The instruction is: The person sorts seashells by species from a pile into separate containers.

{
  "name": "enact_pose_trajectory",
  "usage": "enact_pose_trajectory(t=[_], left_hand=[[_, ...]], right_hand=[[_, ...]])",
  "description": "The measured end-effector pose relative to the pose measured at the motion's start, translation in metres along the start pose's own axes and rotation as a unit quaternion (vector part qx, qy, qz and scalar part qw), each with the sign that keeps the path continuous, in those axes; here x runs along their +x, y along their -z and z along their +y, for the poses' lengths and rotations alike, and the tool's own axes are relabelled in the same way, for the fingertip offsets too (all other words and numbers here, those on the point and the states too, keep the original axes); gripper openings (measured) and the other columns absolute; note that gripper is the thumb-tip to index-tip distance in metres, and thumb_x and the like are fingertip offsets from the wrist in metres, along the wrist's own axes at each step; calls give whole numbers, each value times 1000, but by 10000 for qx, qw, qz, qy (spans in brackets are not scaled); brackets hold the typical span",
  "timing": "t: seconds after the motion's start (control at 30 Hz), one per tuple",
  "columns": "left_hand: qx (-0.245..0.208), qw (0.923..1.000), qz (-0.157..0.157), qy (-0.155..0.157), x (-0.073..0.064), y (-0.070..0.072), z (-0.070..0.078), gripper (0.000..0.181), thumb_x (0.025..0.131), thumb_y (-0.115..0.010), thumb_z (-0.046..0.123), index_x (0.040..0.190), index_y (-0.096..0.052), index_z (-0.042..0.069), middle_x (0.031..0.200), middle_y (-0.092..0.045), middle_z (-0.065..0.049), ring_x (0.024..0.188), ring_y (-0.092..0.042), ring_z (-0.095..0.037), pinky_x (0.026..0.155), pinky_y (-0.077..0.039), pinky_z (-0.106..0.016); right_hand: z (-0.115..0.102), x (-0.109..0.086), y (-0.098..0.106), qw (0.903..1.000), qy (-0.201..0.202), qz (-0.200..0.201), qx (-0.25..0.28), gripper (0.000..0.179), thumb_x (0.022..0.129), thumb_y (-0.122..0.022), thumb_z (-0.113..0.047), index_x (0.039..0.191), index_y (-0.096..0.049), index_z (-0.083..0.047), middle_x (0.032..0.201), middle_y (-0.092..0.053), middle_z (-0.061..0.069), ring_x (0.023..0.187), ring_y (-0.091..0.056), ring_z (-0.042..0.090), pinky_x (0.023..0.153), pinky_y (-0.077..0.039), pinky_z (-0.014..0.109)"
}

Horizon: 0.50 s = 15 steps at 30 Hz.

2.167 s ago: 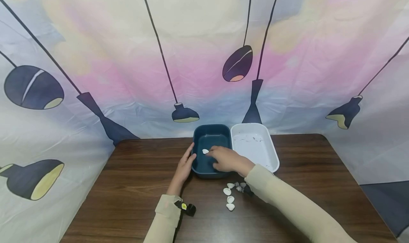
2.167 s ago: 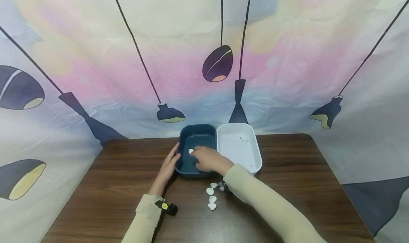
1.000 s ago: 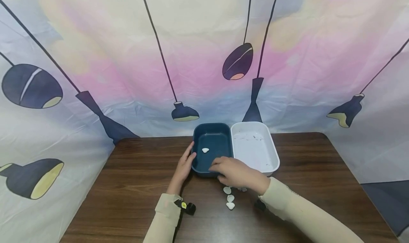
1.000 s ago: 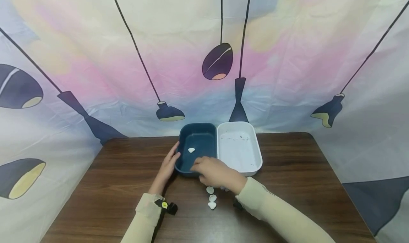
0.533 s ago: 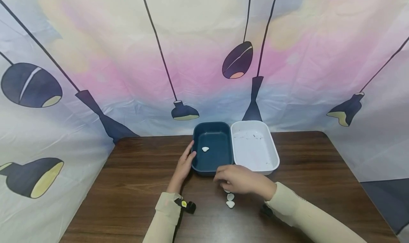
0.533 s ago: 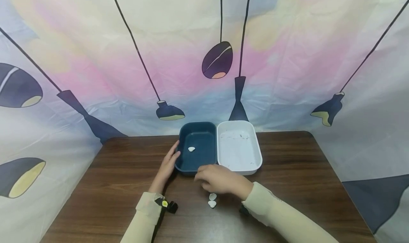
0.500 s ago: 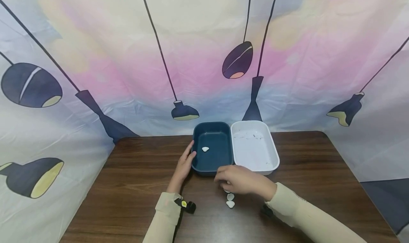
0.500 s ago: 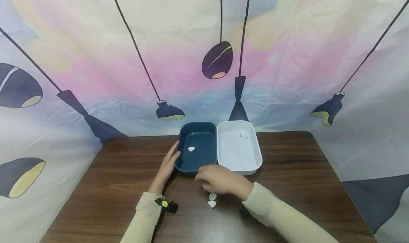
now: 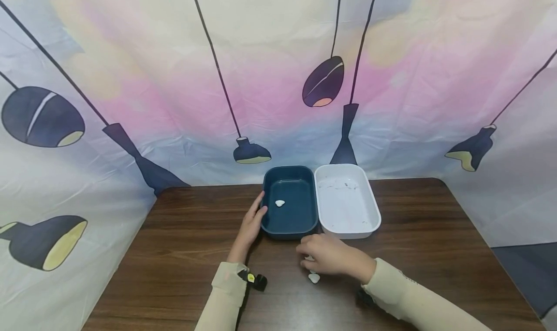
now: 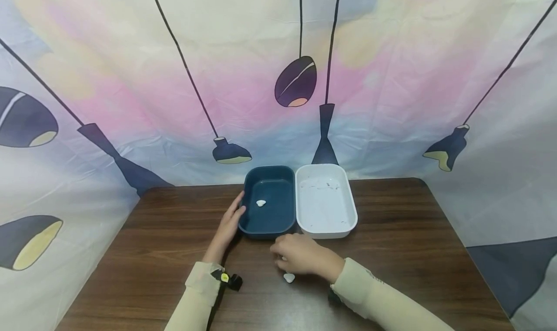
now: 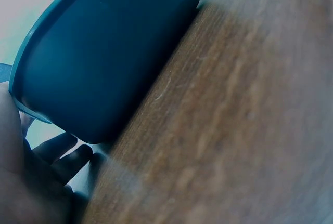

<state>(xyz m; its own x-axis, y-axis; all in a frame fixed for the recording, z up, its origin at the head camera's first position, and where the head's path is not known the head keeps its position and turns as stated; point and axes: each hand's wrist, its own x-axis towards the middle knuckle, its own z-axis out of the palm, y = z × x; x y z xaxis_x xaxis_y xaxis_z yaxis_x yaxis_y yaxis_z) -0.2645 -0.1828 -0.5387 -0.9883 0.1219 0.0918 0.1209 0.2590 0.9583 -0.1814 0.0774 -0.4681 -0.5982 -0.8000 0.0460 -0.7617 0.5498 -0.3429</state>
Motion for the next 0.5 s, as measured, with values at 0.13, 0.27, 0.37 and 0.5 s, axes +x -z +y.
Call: enact_pose_trajectory(t=[0.13, 0.27, 0.37, 0.5], left_hand=[[33, 10000, -43, -47, 1, 0, 0, 56, 114, -47, 28, 167, -34, 14, 173, -28, -11, 160, -21, -35, 125, -19, -62], [-8, 10000, -37, -31, 1, 0, -2, 56, 114, -47, 29, 167, -34, 15, 173, -28, -10, 160, -20, -34, 126, -18, -62], [-14, 10000, -29, 14, 1, 0, -2, 56, 114, -47, 28, 167, -34, 15, 173, -27, -11, 160, -20, -35, 126, -17, -63], [-5, 9998, -74, 182, -3, 1, 9, 56, 114, -46, 24, 167, -32, 11, 173, -24, -15, 160, -19, -38, 126, -16, -64]], right_hand=[[-2, -3, -5, 9998, -130, 66, -133, 8, 93, -78, -16, 88, -73, -19, 80, -60, -9, 65, -48, 0, 56, -43, 21], [-3, -6, -7, 9995, -276, 110, -97, 10, 92, -79, -16, 85, -72, -19, 79, -59, -10, 65, -49, -1, 55, -44, 21], [-4, -7, -8, 9993, -362, 91, -33, 9, 91, -79, -16, 86, -73, -18, 80, -60, -9, 65, -50, 0, 56, -45, 22], [-2, -8, -12, 9990, -439, 43, -5, 9, 89, -79, -17, 84, -72, -19, 79, -60, -10, 66, -52, 1, 56, -46, 24]])
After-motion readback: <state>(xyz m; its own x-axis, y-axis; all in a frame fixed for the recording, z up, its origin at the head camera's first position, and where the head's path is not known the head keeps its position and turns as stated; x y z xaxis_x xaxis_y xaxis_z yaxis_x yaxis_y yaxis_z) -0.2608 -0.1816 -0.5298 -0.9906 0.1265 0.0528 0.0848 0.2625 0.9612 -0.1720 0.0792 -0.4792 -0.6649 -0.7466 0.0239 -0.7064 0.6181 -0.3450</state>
